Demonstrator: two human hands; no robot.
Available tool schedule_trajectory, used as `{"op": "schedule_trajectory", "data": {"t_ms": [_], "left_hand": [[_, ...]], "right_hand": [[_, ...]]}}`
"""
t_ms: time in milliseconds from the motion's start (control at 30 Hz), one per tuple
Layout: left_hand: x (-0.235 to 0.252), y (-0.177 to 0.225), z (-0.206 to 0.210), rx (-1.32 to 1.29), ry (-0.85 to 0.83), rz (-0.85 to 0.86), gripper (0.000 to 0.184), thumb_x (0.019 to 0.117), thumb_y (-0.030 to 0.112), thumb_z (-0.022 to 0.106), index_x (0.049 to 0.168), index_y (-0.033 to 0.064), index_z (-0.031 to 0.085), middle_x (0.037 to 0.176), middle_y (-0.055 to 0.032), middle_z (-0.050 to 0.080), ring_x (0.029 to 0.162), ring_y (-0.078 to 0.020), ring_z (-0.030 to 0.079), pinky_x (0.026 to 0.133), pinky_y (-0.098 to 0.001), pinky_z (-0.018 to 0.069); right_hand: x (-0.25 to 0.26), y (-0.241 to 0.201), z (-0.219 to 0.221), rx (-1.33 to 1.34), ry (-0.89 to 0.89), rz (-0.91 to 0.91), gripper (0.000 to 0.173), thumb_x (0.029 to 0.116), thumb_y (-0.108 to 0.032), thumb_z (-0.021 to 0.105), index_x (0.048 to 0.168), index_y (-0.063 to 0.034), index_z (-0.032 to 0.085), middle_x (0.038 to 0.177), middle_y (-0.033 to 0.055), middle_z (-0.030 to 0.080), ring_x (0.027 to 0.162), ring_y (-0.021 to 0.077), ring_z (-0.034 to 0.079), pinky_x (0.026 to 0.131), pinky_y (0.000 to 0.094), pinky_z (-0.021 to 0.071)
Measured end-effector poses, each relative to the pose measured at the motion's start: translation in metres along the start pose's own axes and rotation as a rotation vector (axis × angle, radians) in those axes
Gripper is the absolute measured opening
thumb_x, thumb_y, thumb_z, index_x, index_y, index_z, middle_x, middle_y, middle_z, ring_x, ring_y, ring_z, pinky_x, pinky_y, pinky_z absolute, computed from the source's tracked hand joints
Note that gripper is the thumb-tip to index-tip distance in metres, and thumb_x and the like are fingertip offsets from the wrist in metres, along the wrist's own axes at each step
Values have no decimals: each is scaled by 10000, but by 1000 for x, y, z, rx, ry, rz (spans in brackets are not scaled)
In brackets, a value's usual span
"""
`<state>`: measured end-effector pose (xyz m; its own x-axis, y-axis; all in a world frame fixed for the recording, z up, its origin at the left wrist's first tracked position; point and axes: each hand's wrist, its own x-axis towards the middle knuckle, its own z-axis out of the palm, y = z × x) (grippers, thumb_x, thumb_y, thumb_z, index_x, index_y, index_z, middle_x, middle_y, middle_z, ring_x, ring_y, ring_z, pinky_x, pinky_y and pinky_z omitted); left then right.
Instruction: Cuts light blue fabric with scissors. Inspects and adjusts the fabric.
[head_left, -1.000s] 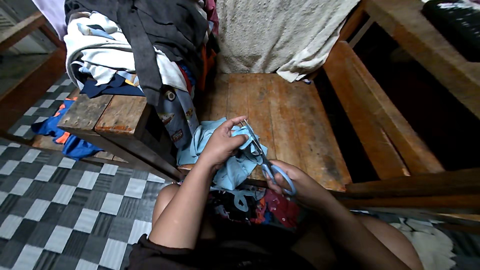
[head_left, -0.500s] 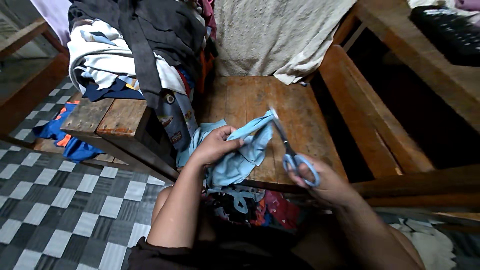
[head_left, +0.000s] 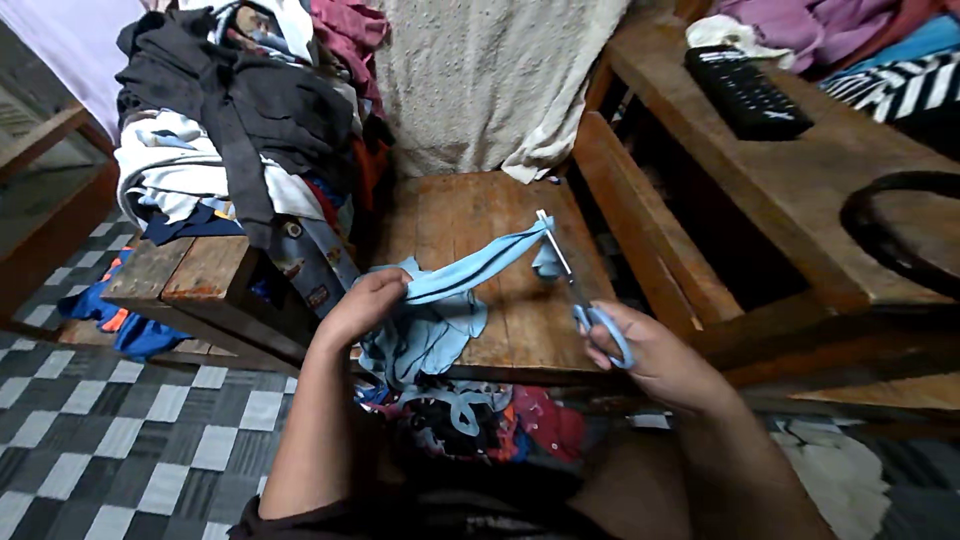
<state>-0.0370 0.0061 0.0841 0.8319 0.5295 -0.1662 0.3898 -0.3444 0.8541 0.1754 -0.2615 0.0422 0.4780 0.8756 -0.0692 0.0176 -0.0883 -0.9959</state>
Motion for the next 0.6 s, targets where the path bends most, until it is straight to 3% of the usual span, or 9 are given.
{"op": "schedule_trajectory", "data": {"t_ms": [67,167,267,333,367,400,467,533,600], "left_hand": [[-6,15,-8,168,5,-19,226,1070,146,479,1053,21,667,905,-67,626,805,-128,560,753,-370,472],[-10,28,-21,315,0,41,191,1057,134,526,1012,25,676,869,-77,643,740,-139,571,691,-365,489],[12,41,-35,462,42,38,209,1049,146,558,1102,-7,689,1028,-176,683,975,-303,644,901,-571,491],[32,43,-28,535,290,-20,253,1032,177,591,1205,19,686,1176,-221,683,1155,-406,619,1011,-690,393],[39,41,-21,544,419,-41,299,1023,187,599,1267,29,668,1249,-229,658,1229,-428,582,1045,-699,357],[42,38,-12,502,513,-40,333,1020,196,600,1300,23,649,1284,-233,640,1253,-425,568,1056,-678,363],[38,27,7,243,541,-28,317,1034,193,581,1285,8,638,1254,-198,657,1169,-325,632,1021,-549,479],[30,8,35,-108,442,-68,258,1052,168,552,1208,-21,633,1084,-146,680,906,-197,666,833,-394,559],[29,-9,65,-473,281,-199,272,1080,186,500,1223,-30,581,950,-77,670,722,-111,645,680,-278,567]], "right_hand": [[-7,-4,-10,-89,-96,68,51,940,-111,554,939,-151,522,644,-160,519,534,-69,494,527,102,425],[-17,-5,-17,-138,-227,145,88,915,-157,609,940,-154,525,642,-160,521,537,-65,500,523,118,431],[-15,2,-11,-172,-282,196,78,952,-173,593,955,-125,532,646,-128,518,538,-39,502,528,135,434],[-8,9,-3,-218,-272,236,92,992,-179,570,957,-97,546,650,-97,515,540,-15,492,531,154,420],[-4,12,2,-219,-264,266,101,1015,-170,557,963,-84,547,656,-80,515,544,-1,491,537,165,420],[1,16,7,-210,-254,289,107,1027,-164,548,966,-77,547,656,-71,517,544,7,491,540,170,422],[7,21,14,-195,-241,324,129,1042,-175,537,958,-78,543,651,-66,514,539,10,483,538,171,417],[10,23,18,-198,-233,338,147,1052,-193,534,966,-75,550,656,-68,513,538,9,478,534,169,412],[10,23,19,-196,-231,332,153,1055,-201,525,967,-79,552,651,-69,507,537,9,473,533,169,406]]}}
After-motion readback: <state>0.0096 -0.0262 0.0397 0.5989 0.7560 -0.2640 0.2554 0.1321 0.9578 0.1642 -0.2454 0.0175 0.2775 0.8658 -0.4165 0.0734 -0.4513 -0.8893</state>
